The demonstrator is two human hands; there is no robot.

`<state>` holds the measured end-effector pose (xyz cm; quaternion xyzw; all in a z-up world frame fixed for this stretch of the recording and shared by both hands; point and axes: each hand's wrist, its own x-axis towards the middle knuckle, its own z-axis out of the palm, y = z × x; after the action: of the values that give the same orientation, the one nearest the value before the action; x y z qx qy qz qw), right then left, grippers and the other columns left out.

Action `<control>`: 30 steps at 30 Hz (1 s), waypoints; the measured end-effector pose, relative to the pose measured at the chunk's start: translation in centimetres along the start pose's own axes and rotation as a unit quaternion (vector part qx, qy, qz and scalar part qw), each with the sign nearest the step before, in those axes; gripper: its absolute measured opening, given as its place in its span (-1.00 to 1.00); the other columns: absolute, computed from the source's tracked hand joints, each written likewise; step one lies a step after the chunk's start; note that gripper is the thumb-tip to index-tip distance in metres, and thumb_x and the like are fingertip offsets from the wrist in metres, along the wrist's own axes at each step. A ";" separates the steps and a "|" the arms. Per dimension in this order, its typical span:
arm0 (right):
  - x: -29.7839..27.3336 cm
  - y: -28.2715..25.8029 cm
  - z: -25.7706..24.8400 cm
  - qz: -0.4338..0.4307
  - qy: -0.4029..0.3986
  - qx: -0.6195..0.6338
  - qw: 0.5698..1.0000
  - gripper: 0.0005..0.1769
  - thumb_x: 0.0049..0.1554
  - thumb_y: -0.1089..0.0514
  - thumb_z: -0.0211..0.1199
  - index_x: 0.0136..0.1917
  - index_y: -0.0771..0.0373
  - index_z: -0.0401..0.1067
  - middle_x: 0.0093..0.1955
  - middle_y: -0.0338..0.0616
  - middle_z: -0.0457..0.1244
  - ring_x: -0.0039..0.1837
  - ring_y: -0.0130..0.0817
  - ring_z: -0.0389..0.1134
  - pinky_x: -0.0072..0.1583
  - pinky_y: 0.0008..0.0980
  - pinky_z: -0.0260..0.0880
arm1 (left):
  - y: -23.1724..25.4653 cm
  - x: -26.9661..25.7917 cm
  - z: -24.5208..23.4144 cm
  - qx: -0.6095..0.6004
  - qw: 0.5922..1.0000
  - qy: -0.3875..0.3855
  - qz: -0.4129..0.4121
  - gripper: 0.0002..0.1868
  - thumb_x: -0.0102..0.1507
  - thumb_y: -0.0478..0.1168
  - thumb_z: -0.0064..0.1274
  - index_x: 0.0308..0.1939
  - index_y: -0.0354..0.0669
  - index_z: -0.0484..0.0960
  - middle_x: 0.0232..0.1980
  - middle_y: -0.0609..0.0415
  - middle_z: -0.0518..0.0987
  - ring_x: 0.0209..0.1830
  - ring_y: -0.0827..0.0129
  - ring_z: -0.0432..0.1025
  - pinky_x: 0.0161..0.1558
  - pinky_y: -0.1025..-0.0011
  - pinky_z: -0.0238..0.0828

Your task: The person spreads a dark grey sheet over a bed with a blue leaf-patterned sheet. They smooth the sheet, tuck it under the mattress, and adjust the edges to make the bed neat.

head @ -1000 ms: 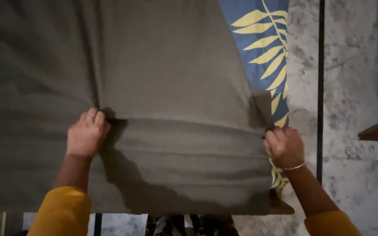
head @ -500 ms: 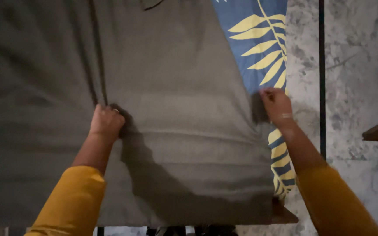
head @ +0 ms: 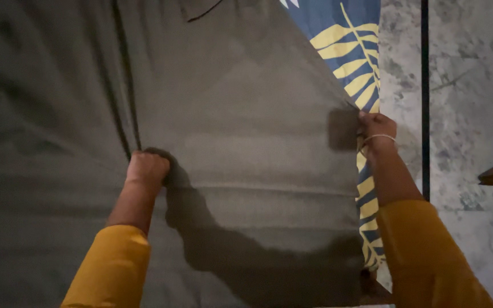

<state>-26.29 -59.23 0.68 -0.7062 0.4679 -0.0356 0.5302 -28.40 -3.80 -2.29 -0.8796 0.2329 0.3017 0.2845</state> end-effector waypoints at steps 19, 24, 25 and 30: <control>-18.0 0.9 -3.8 -0.448 -0.252 -0.634 0.578 -0.57 -0.01 0.10 0.29 0.15 0.16 0.38 0.09 -0.01 0.23 0.19 -0.01 0.29 0.21 -0.08 0.32 | 0.7 -4.9 3.4 -0.128 0.986 0.093 -0.056 -0.83 0.31 -0.24 0.03 -0.08 0.05 0.69 0.05 0.16 0.67 0.08 0.32 0.57 0.04 0.31 0.47; -22.1 -0.4 -2.8 -0.301 -0.227 -0.720 0.582 -0.52 0.17 0.07 0.22 0.34 0.17 0.33 0.32 0.10 0.19 0.31 0.04 0.25 0.33 -0.05 0.26 | 3.3 -7.2 2.1 -0.203 0.967 0.069 -0.134 -0.63 0.35 -0.15 -0.03 0.23 -0.02 0.57 0.32 0.11 0.51 0.34 0.24 0.37 0.31 0.06 0.25; -23.6 -0.6 -2.4 -0.322 -0.219 -0.680 0.622 -0.53 0.18 0.02 0.20 0.34 0.15 0.35 0.36 0.06 0.20 0.35 0.03 0.25 0.37 -0.08 0.26 | 3.9 -8.4 1.5 -0.242 0.956 0.080 -0.141 -0.59 0.34 -0.11 -0.05 0.26 -0.02 0.54 0.35 0.10 0.47 0.40 0.22 0.31 0.32 0.00 0.21; -32.6 0.3 2.5 -0.480 -0.203 -0.458 0.720 -0.33 0.23 -0.21 0.12 0.47 0.20 0.23 0.53 0.19 0.08 0.58 0.19 0.00 0.52 -0.03 0.00 | 9.1 -14.7 -3.5 -0.604 0.768 0.147 -0.156 -0.22 0.38 0.37 -0.39 0.43 -0.08 0.41 0.52 -0.07 0.33 0.54 0.04 0.19 0.46 -0.04 0.12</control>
<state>-43.32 -34.67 13.91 -0.9833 -0.0932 0.0773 0.1361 -42.77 -9.20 6.48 -0.9278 -0.0988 0.1984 -0.3002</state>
